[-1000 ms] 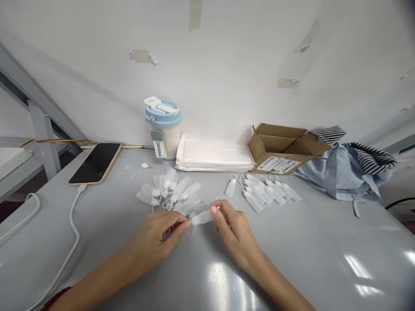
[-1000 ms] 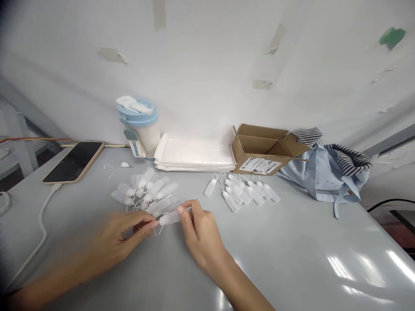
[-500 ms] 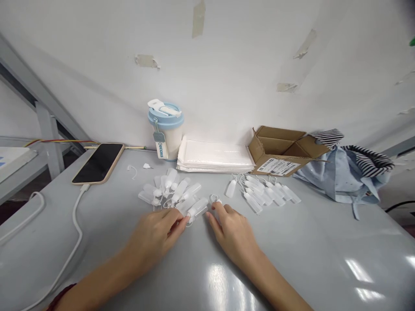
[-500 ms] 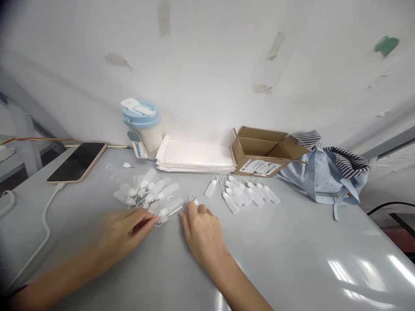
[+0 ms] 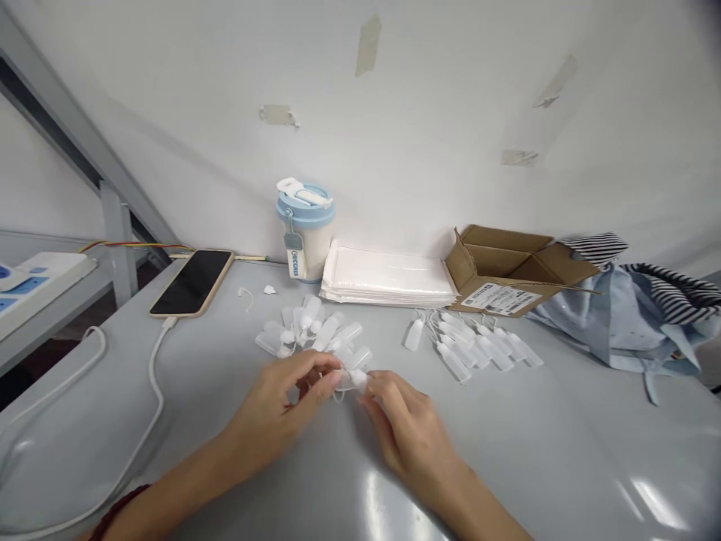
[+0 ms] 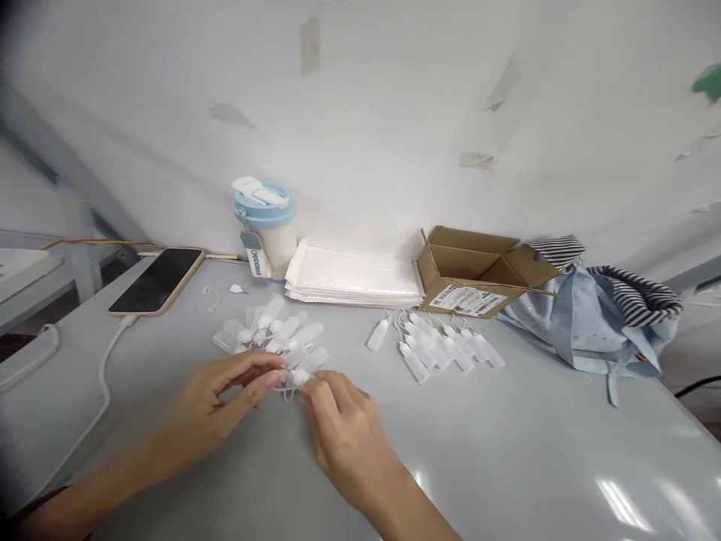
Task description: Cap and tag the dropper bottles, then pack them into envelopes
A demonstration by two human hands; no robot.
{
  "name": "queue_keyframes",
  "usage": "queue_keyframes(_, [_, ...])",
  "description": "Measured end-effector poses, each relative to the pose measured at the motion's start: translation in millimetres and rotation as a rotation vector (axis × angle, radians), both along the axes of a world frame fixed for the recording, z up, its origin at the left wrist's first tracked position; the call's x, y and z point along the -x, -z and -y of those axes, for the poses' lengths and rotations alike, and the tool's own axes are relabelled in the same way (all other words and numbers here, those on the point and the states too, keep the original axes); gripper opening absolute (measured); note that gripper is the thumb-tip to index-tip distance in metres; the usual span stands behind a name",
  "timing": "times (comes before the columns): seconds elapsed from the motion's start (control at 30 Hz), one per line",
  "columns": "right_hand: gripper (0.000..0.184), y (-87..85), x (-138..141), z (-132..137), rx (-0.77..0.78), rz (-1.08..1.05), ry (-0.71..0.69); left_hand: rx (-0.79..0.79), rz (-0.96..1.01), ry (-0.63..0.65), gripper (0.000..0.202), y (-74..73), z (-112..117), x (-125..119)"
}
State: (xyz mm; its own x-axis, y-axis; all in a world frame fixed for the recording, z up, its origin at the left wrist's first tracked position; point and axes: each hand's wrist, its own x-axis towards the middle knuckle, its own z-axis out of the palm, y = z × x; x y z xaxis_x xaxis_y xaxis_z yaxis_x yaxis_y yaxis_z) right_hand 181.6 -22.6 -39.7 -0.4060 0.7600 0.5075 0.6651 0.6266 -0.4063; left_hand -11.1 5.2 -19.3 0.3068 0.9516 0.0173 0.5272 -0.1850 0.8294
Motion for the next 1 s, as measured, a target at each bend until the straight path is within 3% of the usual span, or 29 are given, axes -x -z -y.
queue_keyframes(0.27, [0.017, 8.3, 3.5, 2.5, -0.081, 0.01, -0.014, 0.049, 0.061, 0.082, 0.027, -2.6, -1.9, -1.0])
queue_keyframes(0.57, [0.021, 2.5, 3.4, 6.4, -0.186, -0.01, -0.059, -0.06, 0.112, 0.167, 0.024, 0.4, 3.5, 1.2])
queue_keyframes(0.8, [0.019, -1.0, 2.9, 9.8, -0.056, -0.143, 0.007, -0.1, 0.086, 0.124, 0.013, 1.0, 1.7, 0.6])
queue_keyframes(1.0, [0.018, -4.2, -1.1, 8.1, -0.024, -0.148, 0.009, -0.24, 0.121, 0.014, 0.018, 0.3, 0.2, 1.3])
